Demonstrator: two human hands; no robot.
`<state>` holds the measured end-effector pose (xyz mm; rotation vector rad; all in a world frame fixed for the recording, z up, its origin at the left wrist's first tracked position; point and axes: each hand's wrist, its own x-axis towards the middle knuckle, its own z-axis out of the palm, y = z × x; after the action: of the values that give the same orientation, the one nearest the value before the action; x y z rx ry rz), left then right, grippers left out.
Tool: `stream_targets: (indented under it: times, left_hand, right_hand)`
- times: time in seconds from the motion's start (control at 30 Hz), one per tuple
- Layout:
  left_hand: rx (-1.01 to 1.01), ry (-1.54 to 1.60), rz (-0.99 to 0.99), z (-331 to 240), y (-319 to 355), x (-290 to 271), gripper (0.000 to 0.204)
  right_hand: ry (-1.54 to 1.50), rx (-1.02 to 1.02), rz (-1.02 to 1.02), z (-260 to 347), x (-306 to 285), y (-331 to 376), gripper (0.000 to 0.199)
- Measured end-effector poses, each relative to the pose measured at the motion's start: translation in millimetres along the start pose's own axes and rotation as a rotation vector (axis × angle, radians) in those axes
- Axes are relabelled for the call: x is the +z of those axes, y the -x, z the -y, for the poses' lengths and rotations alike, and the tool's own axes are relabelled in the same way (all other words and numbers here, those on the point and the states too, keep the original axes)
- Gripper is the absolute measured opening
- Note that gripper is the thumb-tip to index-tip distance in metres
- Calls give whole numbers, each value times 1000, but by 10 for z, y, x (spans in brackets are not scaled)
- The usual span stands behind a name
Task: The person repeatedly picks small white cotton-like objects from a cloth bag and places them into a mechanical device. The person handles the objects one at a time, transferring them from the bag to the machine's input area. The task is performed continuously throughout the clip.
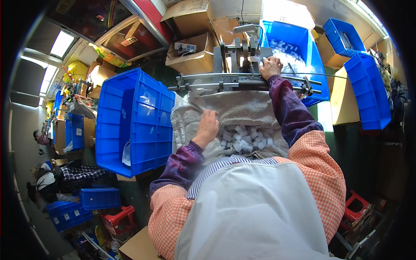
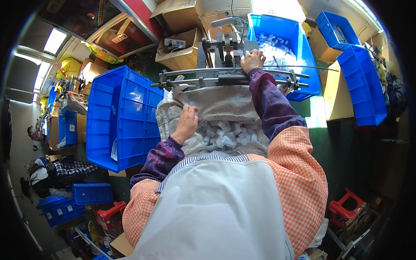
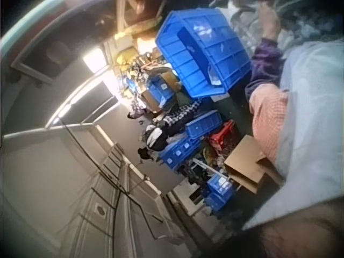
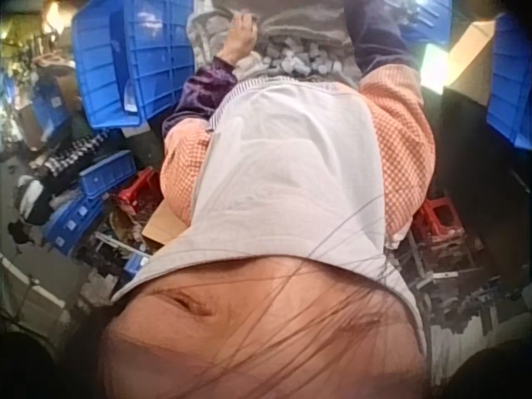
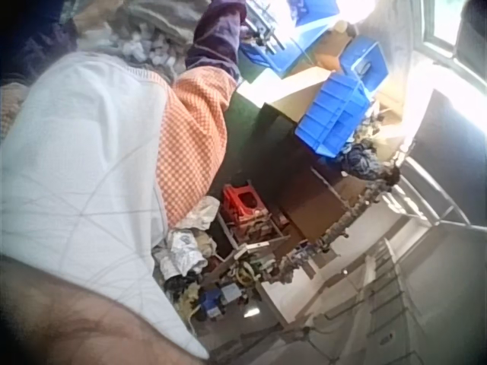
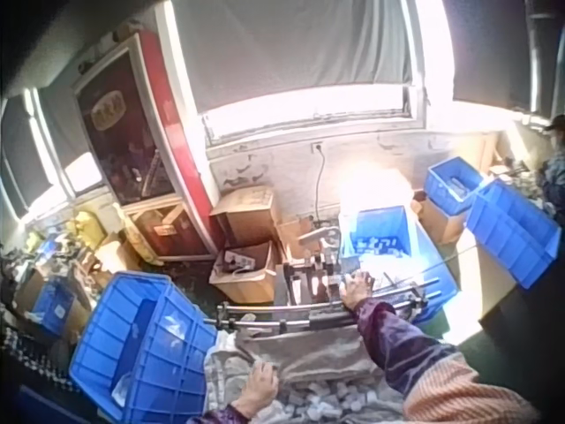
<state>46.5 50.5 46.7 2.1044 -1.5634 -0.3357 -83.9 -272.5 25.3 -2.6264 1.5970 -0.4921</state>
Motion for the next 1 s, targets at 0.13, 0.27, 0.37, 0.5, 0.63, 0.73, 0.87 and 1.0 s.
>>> stream_targets:
  times: [0.13,0.27,0.37,0.5,0.63,0.73,0.87,1.0]
  left_hand:
    - [41,184,-90,-137,-126,38,21]
    - [35,242,-80,-247,-184,46,20]
    - [67,263,-130,-235,-205,61,18]
    - [32,322,-113,-252,-227,13,14]
    - [31,372,-115,-361,-273,-43,13]
    - [70,401,-130,-468,-347,-50,14]
    - [113,445,-135,-632,-454,-58,16]
    - [197,432,-169,-752,-563,-18,18]
  right_hand:
    - [11,-36,20,325,83,-15,26]
    - [35,-63,-2,496,69,27,26]
    - [27,-68,1,399,6,34,26]
    - [56,-43,11,89,-19,8,26]
    - [28,-18,32,-197,-38,-74,26]
    - [78,-74,139,-320,-63,-215,21]
    - [267,-96,137,-410,-247,-391,19]
    - [261,247,-13,-773,-432,-419,16]
